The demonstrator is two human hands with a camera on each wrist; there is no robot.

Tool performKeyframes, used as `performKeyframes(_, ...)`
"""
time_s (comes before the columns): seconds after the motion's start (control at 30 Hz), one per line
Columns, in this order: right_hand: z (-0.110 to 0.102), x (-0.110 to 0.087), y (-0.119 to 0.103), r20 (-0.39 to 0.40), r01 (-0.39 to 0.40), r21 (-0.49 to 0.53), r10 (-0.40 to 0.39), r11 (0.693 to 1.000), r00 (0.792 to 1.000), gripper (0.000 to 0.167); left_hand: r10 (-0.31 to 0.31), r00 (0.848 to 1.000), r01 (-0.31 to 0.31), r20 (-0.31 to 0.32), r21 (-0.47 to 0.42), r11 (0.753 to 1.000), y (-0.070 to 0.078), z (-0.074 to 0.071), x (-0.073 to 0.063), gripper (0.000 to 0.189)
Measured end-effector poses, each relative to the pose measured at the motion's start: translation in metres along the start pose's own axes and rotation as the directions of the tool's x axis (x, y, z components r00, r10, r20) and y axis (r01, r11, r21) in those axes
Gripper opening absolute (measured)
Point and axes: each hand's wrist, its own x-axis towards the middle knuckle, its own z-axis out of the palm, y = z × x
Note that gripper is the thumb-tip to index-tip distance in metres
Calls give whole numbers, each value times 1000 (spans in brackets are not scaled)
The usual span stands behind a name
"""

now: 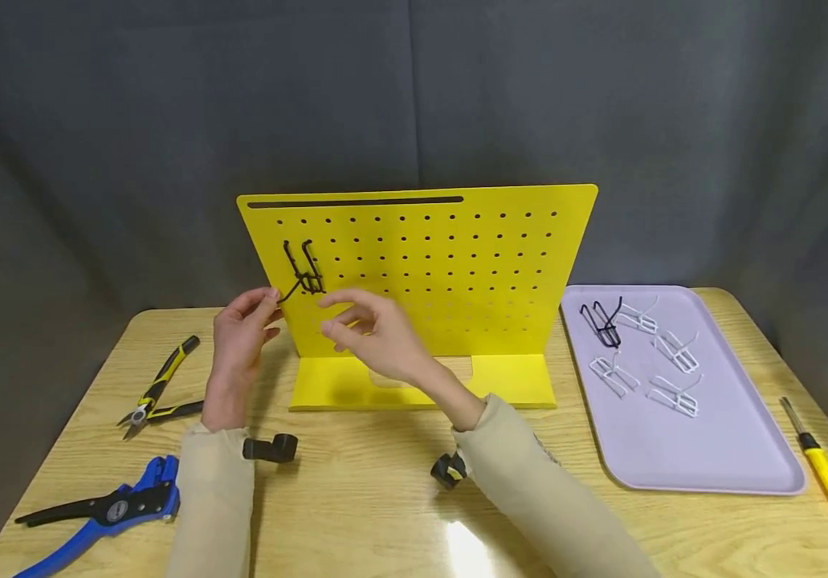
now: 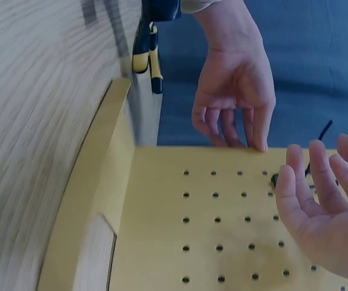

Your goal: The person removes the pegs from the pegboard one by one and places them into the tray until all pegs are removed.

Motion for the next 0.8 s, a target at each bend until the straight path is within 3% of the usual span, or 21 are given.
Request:
performKeyframes(0.2, 13, 16, -10, 25, 19, -20, -19, 1000, 1000, 32, 39, 999, -39, -21, -19, 999, -2, 0, 4, 20)
performKeyframes(0.47, 22, 30, -17, 47, -13, 33, 11, 999, 999, 49, 23, 1000, -23, -2, -20, 1000, -1, 2, 5, 25)
performKeyframes(0.8, 30, 34, -19, 47, -72, -16, 73, 997, 996, 29, 18, 1000, -18, -6, -8, 1000, -4, 0, 2, 27)
